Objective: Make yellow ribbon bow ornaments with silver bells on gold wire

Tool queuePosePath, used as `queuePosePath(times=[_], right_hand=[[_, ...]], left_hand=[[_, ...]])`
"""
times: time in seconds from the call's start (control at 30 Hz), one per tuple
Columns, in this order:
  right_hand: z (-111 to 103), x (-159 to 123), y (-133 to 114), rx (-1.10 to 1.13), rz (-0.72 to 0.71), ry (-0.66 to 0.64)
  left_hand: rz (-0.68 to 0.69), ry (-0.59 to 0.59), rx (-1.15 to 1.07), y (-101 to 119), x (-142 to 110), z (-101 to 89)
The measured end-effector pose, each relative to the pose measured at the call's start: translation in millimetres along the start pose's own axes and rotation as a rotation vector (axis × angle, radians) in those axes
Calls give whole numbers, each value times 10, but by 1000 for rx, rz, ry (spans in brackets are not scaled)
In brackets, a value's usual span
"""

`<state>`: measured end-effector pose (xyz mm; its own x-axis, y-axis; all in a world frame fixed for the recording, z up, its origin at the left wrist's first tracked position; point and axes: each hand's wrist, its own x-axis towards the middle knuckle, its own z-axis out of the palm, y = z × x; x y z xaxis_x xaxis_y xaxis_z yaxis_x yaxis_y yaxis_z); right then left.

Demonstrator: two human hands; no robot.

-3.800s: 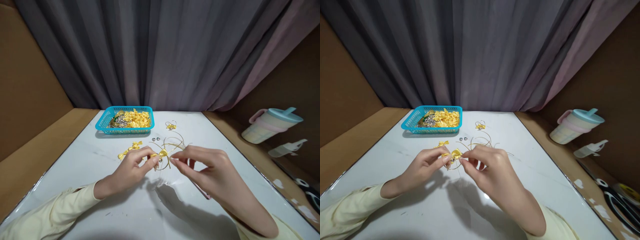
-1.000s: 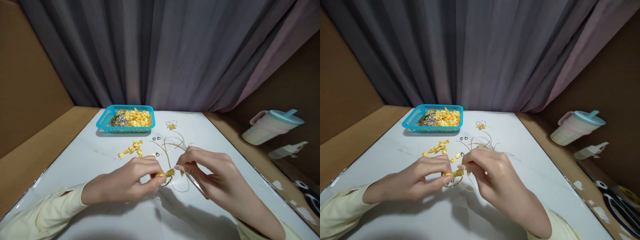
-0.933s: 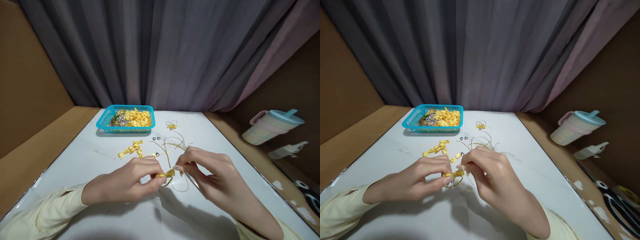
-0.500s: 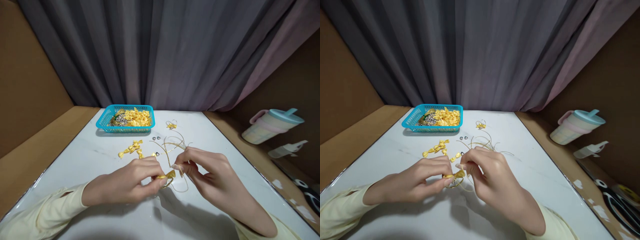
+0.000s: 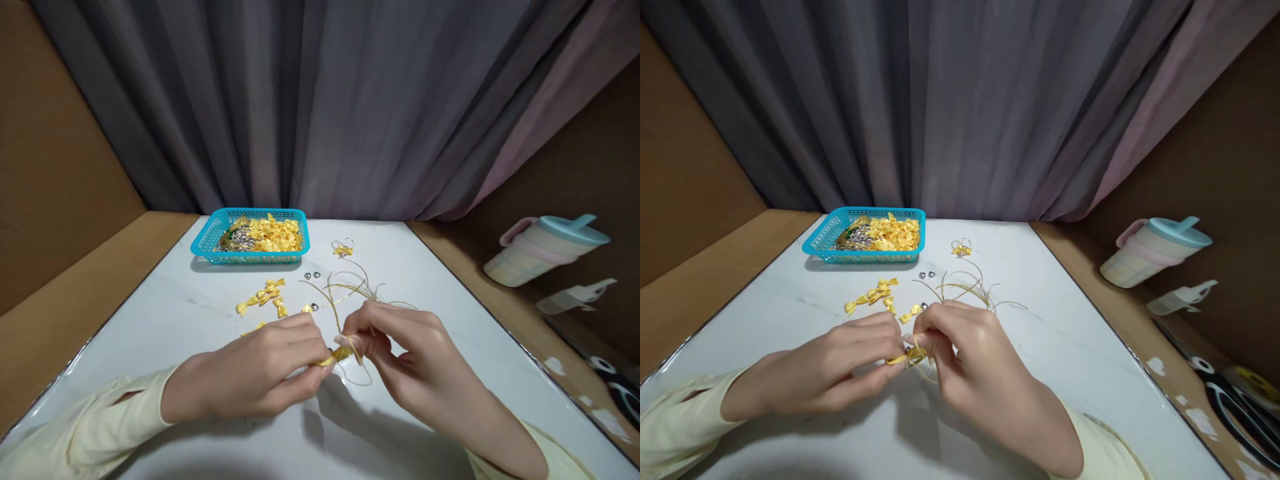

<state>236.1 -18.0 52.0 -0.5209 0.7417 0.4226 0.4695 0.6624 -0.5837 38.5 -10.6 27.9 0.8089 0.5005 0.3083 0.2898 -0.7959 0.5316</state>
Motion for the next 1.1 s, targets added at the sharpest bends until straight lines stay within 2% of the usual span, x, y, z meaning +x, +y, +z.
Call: queuePosePath(times=[0.1,0.27,0.4,0.53,0.67,0.73,0.83,1.0,1.1], right_hand=[[39,12,6,5,20,-3],[72,31,0,26,13,20],[35,5,-27,13,-13,-7],[-52,-25,-52,17,25,-60],[-144,-6,-64,20,90,46],[-157,13,-68,11,102,56],[-107,28,-66,-6,107,33],[40,27,-48,-15,94,85],[62,40,-52,19,127,37]], left_hand=[[3,26,7,-6,-6,19],[25,149,-4,-40,6,44],[59,253,6,-63,19,54],[57,335,35,-81,27,59],[87,416,37,-99,32,63],[108,448,36,-105,31,67],[135,482,36,-111,27,76],[171,542,37,-128,21,91],[178,551,41,-136,25,93]])
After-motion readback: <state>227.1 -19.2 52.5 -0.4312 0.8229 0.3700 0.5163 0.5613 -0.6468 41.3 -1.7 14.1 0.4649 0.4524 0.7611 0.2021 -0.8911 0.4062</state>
